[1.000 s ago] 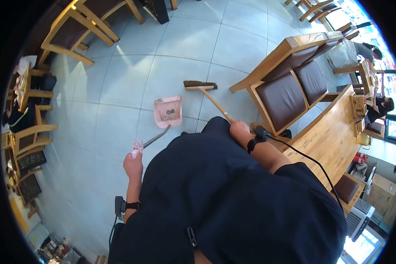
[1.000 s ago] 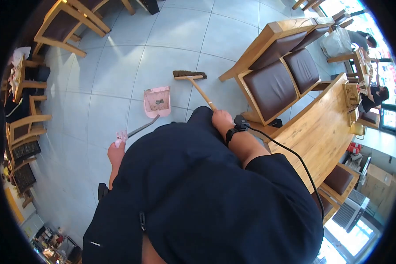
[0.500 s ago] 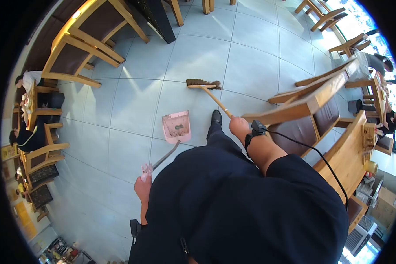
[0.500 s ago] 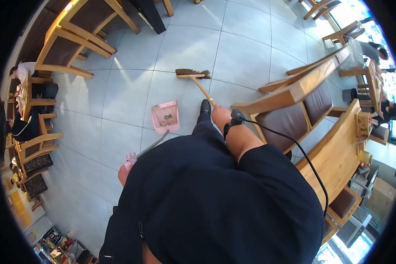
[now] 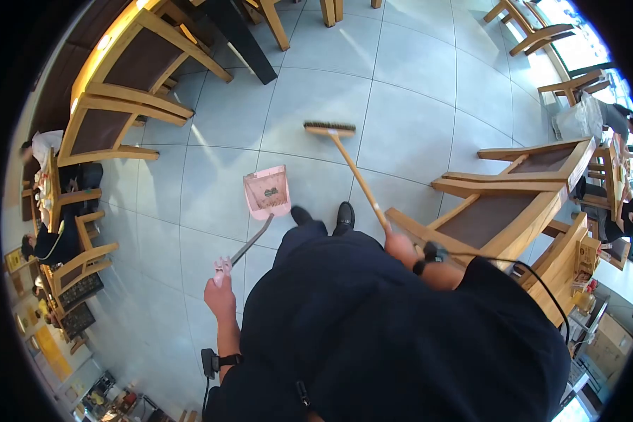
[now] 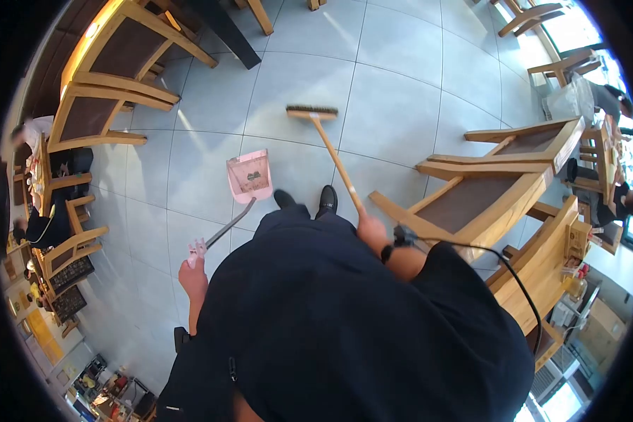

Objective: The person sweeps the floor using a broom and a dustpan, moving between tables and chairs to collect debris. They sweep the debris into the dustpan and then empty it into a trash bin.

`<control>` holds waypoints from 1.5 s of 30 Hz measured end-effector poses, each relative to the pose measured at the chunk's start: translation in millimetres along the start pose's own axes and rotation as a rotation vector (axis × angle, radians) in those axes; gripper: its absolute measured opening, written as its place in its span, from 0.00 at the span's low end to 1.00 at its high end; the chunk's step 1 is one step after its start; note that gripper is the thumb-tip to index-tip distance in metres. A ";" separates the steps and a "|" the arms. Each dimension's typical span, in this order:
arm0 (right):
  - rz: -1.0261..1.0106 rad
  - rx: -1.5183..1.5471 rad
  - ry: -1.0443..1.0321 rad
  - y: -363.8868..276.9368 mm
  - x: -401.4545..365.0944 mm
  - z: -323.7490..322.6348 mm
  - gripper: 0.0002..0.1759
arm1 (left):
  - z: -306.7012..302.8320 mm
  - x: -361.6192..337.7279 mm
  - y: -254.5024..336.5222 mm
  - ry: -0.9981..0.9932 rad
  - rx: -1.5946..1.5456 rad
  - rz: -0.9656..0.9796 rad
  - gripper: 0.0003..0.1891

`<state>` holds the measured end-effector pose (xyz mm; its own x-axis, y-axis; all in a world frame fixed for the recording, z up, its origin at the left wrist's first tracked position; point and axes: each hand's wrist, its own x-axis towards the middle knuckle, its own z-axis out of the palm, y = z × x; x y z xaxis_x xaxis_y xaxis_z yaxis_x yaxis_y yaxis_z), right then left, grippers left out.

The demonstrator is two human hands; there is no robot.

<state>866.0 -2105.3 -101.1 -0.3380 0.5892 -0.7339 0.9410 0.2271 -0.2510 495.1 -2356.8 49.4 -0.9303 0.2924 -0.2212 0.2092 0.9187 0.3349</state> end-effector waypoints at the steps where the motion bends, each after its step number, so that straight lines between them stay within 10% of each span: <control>1: 0.033 -0.036 -0.027 5.3 -8.7 4.1 0.16 | 1.2 9.6 8.7 -0.004 -0.028 0.003 0.17; 20: 0.000 -0.259 0.153 -134.5 180.7 -232.9 0.13 | 37.5 254.0 197.3 -0.266 0.186 0.258 0.17; 28: -0.042 -0.258 0.238 -104.0 218.1 -314.6 0.15 | 46.8 280.7 247.6 -0.363 0.226 0.254 0.16; 36: -0.076 -0.370 0.164 -209.3 348.6 -367.3 0.15 | 58.7 280.2 306.3 -0.358 0.261 0.245 0.13; 45: -0.213 -0.522 0.022 -110.3 298.2 -358.8 0.15 | 80.7 301.1 341.6 -0.369 0.300 0.280 0.12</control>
<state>654.8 -1676.4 -65.8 -0.5249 0.5034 -0.6863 0.7197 0.6930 -0.0421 310.7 -1933.5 23.3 -0.6707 0.5605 -0.4858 0.5603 0.8120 0.1633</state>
